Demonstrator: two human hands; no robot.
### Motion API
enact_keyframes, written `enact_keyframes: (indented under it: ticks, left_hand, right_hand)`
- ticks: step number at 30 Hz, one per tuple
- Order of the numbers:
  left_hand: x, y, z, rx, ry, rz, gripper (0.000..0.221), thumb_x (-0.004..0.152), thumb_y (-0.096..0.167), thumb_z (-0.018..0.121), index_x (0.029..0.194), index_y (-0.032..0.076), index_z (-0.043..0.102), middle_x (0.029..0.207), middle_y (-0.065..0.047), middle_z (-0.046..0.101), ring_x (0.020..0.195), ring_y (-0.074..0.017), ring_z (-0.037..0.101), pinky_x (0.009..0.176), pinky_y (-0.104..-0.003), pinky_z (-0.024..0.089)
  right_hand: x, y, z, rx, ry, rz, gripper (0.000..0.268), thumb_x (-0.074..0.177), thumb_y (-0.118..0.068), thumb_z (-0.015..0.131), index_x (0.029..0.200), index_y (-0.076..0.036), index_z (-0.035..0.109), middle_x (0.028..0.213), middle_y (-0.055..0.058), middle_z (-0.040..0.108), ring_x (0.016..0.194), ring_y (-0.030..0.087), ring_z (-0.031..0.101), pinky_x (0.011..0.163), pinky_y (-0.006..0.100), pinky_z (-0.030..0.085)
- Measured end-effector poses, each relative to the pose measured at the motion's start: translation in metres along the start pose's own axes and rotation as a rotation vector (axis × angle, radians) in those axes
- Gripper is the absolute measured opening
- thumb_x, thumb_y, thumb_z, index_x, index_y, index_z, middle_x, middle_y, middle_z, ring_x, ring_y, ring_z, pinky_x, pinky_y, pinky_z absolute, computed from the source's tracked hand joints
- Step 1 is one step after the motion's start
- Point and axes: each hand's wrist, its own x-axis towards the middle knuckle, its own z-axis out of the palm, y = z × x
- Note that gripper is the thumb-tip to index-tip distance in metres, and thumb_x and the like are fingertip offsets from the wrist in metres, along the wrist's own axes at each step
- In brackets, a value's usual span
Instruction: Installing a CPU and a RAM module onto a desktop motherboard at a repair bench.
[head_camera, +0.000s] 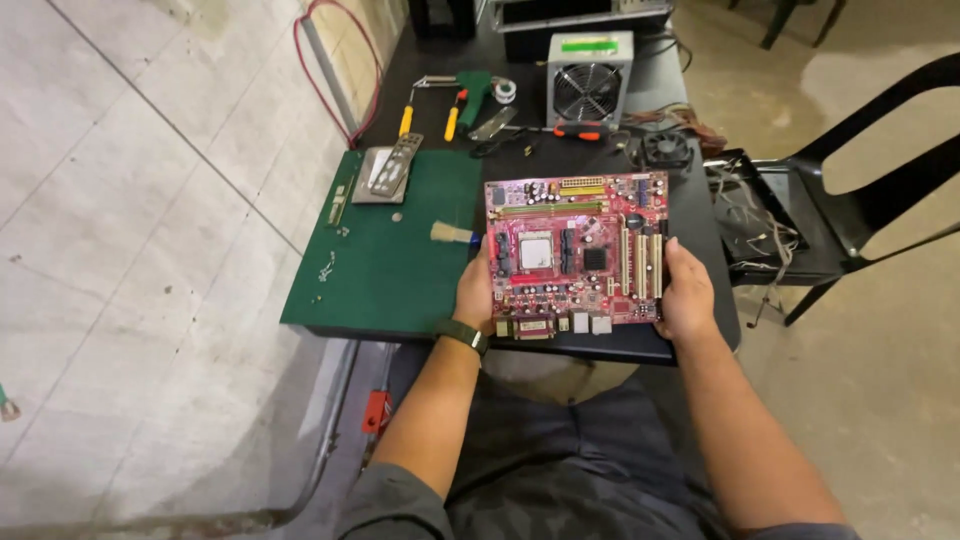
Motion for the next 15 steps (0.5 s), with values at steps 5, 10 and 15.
enact_keyframes:
  ticks: [5, 10, 15]
  left_hand:
    - [0.005, -0.017, -0.005, 0.096, 0.127, -0.064, 0.062, 0.109, 0.052, 0.045, 0.109, 0.002, 0.081, 0.106, -0.017, 0.076, 0.109, -0.0221, 0.065, 0.110, -0.039, 0.044]
    - [-0.001, 0.000, -0.002, 0.075, 0.134, -0.044, 0.061, 0.107, 0.056, 0.047, 0.097, 0.007, 0.083, 0.092, -0.012, 0.078, 0.096, -0.0197, 0.070, 0.102, -0.036, 0.050]
    - [0.007, -0.028, -0.012, -0.164, 0.112, 0.034, 0.047, 0.108, 0.042, 0.054, 0.092, 0.006, 0.081, 0.086, -0.008, 0.076, 0.086, -0.0149, 0.069, 0.094, -0.033, 0.056]
  right_hand:
    - [-0.001, 0.011, -0.006, 0.110, -0.010, -0.048, 0.034, 0.113, -0.028, 0.059, 0.091, -0.004, 0.069, 0.077, 0.005, 0.060, 0.069, 0.017, 0.062, 0.070, 0.032, 0.059]
    - [-0.004, 0.014, -0.008, 0.159, -0.078, -0.146, 0.030, 0.111, -0.025, 0.060, 0.092, -0.003, 0.068, 0.076, 0.005, 0.061, 0.067, 0.014, 0.062, 0.064, 0.031, 0.058]
    - [0.002, 0.024, -0.016, 0.172, -0.110, -0.187, 0.028, 0.110, -0.022, 0.059, 0.092, -0.004, 0.068, 0.071, 0.005, 0.060, 0.062, 0.013, 0.062, 0.057, 0.027, 0.057]
